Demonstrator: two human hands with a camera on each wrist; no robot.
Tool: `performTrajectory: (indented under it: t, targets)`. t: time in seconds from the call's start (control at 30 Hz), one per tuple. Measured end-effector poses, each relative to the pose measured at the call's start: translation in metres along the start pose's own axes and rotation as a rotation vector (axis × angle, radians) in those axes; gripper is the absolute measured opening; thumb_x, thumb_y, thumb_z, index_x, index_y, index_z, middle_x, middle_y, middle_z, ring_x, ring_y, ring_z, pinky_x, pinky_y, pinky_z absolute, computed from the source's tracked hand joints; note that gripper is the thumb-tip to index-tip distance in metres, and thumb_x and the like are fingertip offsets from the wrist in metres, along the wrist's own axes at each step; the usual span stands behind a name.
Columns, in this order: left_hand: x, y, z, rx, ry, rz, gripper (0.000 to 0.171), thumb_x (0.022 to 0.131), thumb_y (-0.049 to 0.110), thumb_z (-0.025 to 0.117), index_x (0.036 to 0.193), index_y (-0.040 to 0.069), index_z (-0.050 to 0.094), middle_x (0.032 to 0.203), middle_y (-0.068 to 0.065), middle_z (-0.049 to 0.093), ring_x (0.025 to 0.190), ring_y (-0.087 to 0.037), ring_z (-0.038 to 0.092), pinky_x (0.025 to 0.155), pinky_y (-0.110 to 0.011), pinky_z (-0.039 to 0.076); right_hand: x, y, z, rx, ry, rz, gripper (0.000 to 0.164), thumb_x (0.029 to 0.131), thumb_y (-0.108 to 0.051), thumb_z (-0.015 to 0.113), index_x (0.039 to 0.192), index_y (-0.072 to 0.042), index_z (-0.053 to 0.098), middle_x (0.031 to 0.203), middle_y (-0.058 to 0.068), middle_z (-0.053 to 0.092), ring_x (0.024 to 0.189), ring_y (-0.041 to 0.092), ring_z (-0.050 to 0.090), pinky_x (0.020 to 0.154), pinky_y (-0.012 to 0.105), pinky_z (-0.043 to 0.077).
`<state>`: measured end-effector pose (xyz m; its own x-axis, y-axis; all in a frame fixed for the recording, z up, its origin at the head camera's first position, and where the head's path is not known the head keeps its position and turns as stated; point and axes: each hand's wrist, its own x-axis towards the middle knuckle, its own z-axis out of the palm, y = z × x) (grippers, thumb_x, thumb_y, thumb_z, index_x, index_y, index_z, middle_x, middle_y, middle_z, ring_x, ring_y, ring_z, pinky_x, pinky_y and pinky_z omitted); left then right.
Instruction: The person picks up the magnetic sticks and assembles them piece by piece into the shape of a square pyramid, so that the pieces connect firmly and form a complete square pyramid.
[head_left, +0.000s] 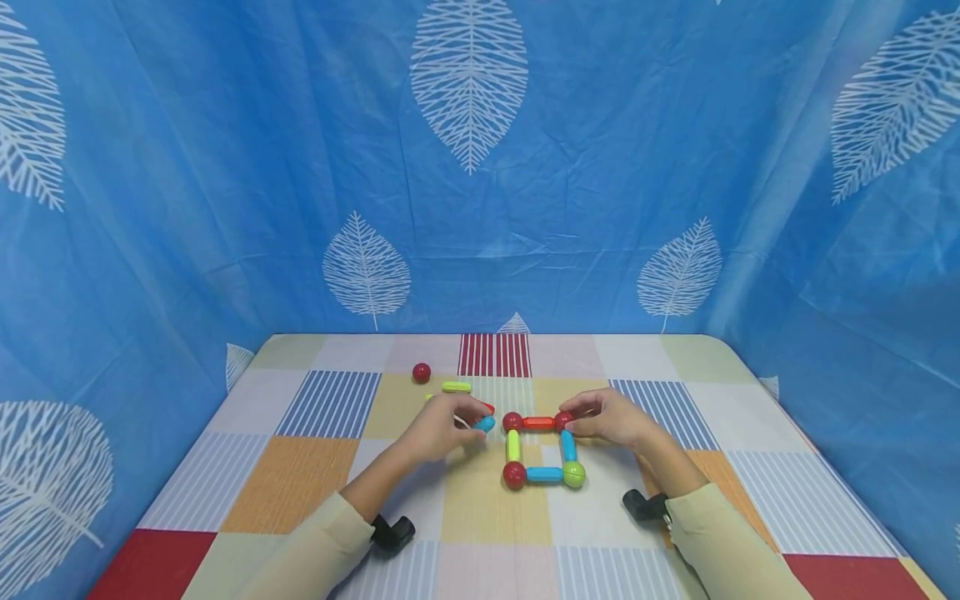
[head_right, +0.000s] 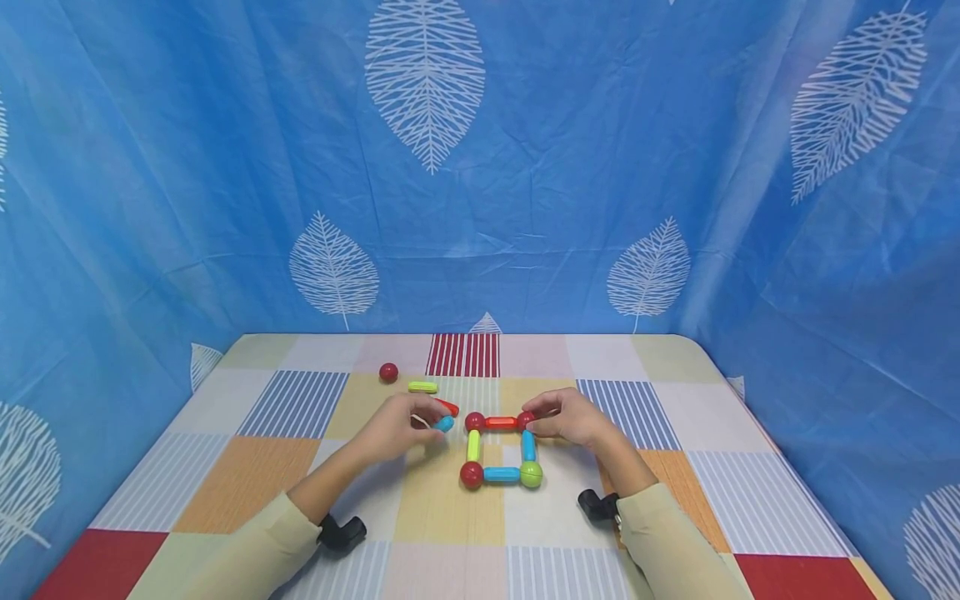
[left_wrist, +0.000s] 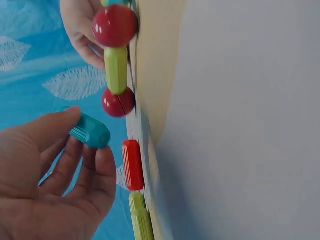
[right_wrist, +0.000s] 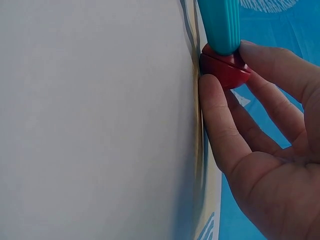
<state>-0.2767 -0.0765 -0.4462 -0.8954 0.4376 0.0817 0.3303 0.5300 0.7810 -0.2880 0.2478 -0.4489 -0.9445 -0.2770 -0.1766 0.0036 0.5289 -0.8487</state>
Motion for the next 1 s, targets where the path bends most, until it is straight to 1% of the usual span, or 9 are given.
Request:
performTrajectory:
  t: [0.07,0.2,0.37,0.57,0.73,1.0]
  targets:
    - [-0.003,0.002,0.002,-0.053,-0.009,0.012,0.024,0.087,0.011,0.082,0.111,0.015,0.077,0.103,0.003,0.073,0.097,-0.016,0.068,0.088,-0.032,0.061,0.0,0.0,0.0,-0.001,0.003,0.003,0.031,0.088,-0.009,0.079,0.118,-0.005,0.074,0.114,0.01,0.073,0.099,0.021,0.064,0.083,0.032,0.061]
    - [-0.007,0.006,0.006,-0.152,-0.037,0.033,0.022,0.086,0.009,0.082,0.106,0.015,0.075,0.103,0.002,0.072,0.096,-0.015,0.067,0.087,-0.03,0.06,0.0,0.0,0.0,-0.014,0.008,0.006,0.031,0.088,-0.01,0.079,0.118,-0.006,0.075,0.114,0.009,0.073,0.1,0.022,0.063,0.083,0.032,0.06]
    - [-0.012,0.01,0.01,-0.224,-0.064,0.034,0.023,0.085,0.009,0.083,0.105,0.019,0.075,0.104,0.003,0.07,0.098,-0.015,0.067,0.088,-0.03,0.06,0.0,0.0,0.0,-0.016,0.005,0.006,0.031,0.088,-0.01,0.079,0.118,-0.007,0.075,0.115,0.009,0.073,0.1,0.022,0.064,0.084,0.033,0.061]
    - [-0.014,0.014,0.015,-0.286,-0.102,0.041,0.022,0.085,0.012,0.084,0.103,0.019,0.074,0.103,0.002,0.071,0.1,-0.017,0.067,0.09,-0.031,0.061,0.001,0.001,0.0,-0.01,0.0,0.003,0.031,0.087,-0.01,0.079,0.118,-0.006,0.075,0.114,0.009,0.074,0.1,0.022,0.064,0.084,0.033,0.061]
    - [-0.014,0.018,0.021,-0.33,-0.122,0.046,0.023,0.085,0.01,0.084,0.104,0.017,0.072,0.105,0.001,0.071,0.101,-0.018,0.067,0.09,-0.031,0.061,0.002,0.002,-0.001,-0.011,-0.003,-0.007,0.031,0.088,-0.01,0.079,0.118,-0.006,0.075,0.114,0.009,0.074,0.099,0.021,0.064,0.083,0.032,0.06]
    - [-0.014,0.022,0.029,-0.334,-0.139,0.055,0.021,0.086,0.009,0.082,0.103,0.016,0.072,0.104,0.002,0.07,0.101,-0.017,0.067,0.088,-0.029,0.061,0.003,0.004,-0.001,-0.02,-0.008,-0.021,0.032,0.087,-0.011,0.079,0.118,-0.004,0.074,0.113,0.011,0.074,0.099,0.021,0.064,0.079,0.028,0.059]
